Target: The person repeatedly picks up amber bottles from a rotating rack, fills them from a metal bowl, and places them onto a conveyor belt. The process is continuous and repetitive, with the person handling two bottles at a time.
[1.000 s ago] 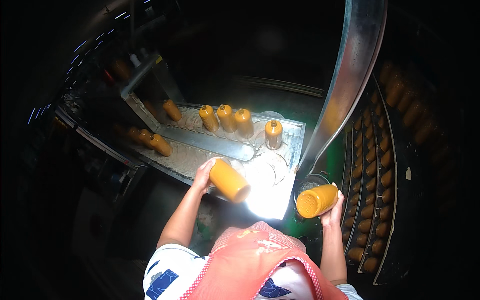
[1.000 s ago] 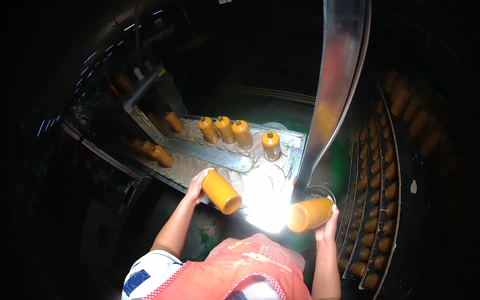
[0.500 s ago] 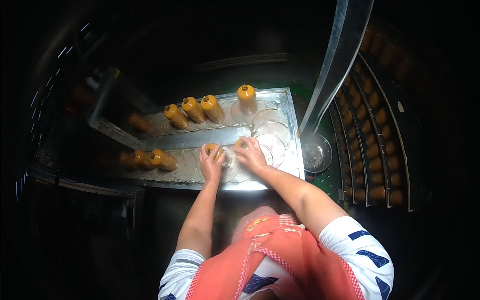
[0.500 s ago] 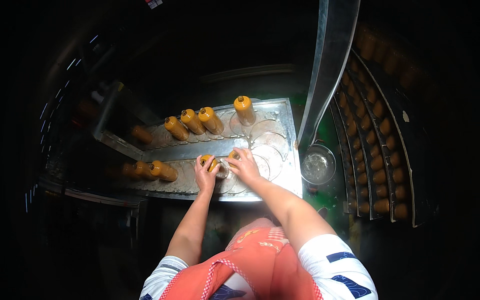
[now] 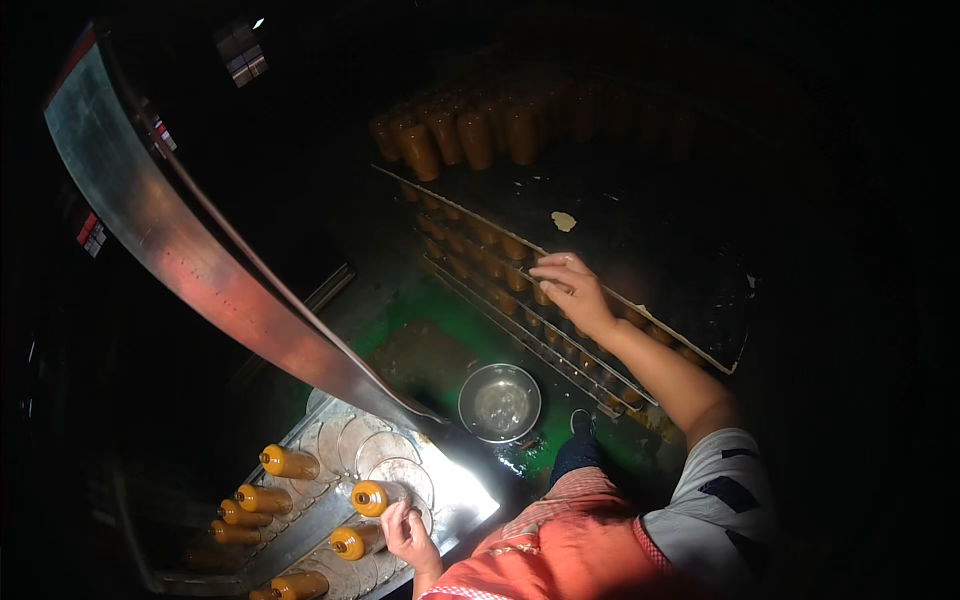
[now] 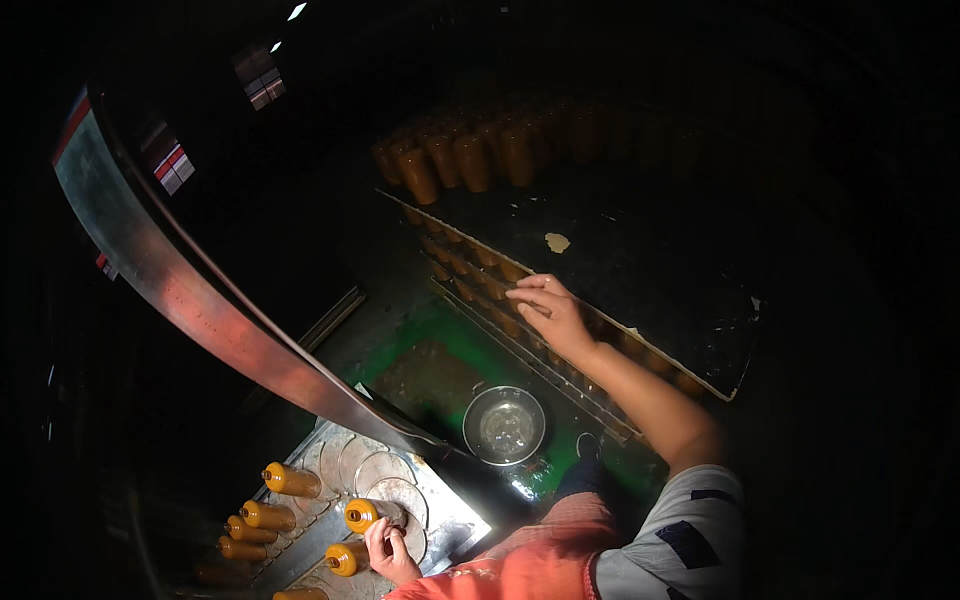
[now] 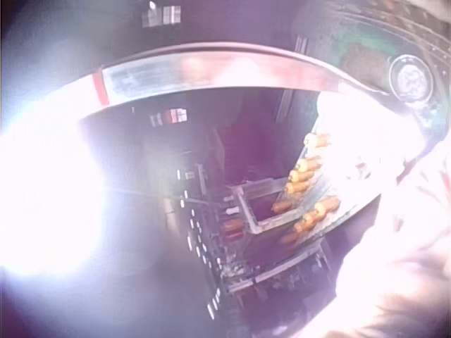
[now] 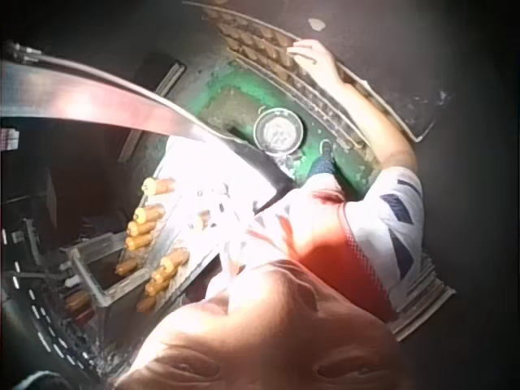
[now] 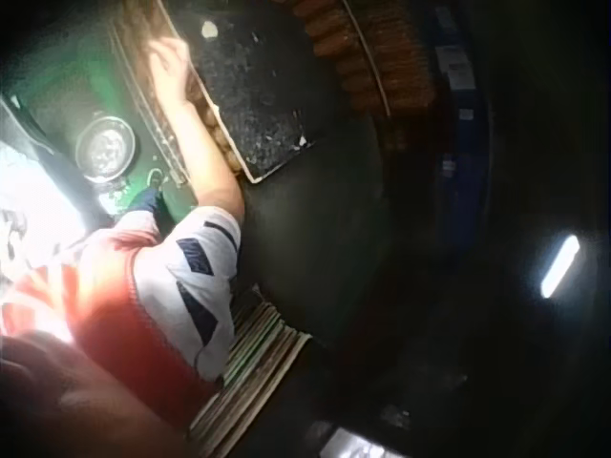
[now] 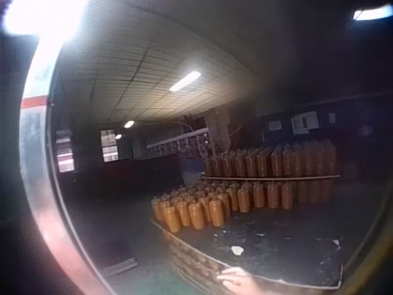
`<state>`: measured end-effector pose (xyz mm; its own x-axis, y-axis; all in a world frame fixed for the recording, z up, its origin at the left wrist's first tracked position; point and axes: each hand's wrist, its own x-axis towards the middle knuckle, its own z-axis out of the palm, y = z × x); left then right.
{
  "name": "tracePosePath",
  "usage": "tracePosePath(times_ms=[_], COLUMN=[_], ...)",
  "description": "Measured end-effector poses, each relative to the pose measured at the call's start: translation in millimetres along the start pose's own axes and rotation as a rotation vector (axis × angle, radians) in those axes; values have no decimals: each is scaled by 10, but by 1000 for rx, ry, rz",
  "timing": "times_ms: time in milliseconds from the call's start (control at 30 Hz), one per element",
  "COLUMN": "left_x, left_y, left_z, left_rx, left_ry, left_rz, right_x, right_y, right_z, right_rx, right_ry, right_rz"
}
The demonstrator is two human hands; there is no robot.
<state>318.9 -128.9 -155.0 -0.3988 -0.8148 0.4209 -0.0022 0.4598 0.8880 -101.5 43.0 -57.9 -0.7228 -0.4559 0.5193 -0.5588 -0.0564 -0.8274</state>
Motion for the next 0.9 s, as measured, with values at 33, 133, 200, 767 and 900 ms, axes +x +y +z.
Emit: tracePosePath(times_ms=[33,133,200,767,900], left_x=[48,411,823,4523,4412], left_y=[139,530,704,1597,1603], left_z=[370,1407,2055,7894,8096], left_rx=[-36,-13,-81,540,429], left_ry=[-75,-184,-268,-528,-445], left_rz=[-8,-19,-106,570,578], right_x=[415,1566,2165,3333,3152], right_y=[277,917,1322,2566,2595], right_z=[-538,-1974,-2741,-5165,-5331], right_rx=[-25,-548,-833,-1024,-1018], right_ry=[146,382,417,492,578], right_rz=[11,39,83,285,190])
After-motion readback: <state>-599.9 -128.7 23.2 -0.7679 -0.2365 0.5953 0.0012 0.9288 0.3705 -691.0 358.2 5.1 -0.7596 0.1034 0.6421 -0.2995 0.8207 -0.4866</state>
